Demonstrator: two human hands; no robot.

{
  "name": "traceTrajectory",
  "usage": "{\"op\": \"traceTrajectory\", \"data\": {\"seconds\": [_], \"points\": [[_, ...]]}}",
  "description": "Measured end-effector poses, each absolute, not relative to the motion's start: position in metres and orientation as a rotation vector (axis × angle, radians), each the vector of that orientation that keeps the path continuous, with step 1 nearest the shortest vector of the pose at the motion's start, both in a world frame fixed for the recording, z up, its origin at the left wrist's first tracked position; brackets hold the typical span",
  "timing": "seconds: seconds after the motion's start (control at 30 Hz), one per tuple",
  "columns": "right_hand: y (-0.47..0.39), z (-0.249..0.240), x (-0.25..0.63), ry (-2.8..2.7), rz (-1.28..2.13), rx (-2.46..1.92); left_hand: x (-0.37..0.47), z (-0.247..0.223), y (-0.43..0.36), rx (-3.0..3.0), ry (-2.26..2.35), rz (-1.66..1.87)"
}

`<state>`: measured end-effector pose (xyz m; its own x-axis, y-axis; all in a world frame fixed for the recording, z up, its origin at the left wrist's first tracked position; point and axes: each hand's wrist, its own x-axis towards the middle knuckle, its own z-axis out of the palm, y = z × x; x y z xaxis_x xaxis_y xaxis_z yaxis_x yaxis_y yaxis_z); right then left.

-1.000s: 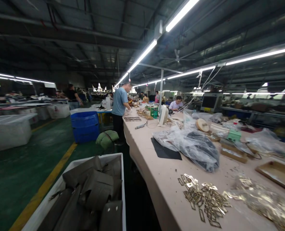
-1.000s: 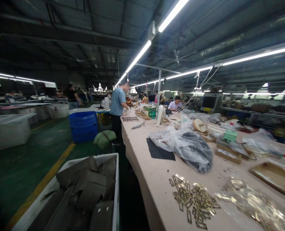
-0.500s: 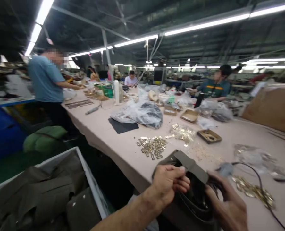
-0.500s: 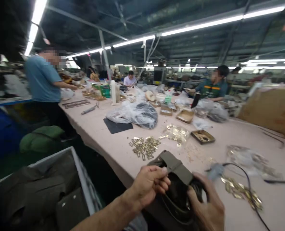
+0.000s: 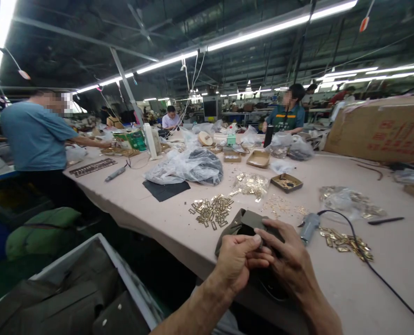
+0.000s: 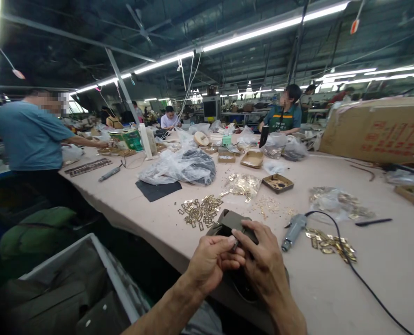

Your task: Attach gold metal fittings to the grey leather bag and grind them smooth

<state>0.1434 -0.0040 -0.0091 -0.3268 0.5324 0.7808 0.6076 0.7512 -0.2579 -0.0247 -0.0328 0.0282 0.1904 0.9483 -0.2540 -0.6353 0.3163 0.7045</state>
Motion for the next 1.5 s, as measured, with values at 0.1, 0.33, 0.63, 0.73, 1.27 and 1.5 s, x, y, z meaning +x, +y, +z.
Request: {"op": "traceTrajectory", "data": {"seconds": [0.1,0.33,0.63,0.73,1.27,1.5], "points": [[-0.001,-0.01,0.143,-1.966,-0.096,-0.846,-0.026,0.03,-0.034,0.426,0.671,1.17],[-0.003,-0.01,0.14,-1.932,-0.097,-0.861,-0.017,0.028,-0.033,0.594,0.793,1.222],[0.001,-0.006,0.142,-1.757,-0.084,-0.942,-0.039,0.035,-0.06,1.231,0.893,0.694],[0.002,-0.006,0.141,-1.744,0.001,-0.926,-0.044,0.042,-0.063,1.278,0.9,0.668],[-0.007,-0.041,0.249,-1.089,0.232,-1.552,-0.018,0.02,-0.034,0.987,1.013,1.053],[0.039,-0.096,0.323,-0.967,0.091,-2.16,-0.015,0.011,-0.032,1.031,0.982,1.102]]}}
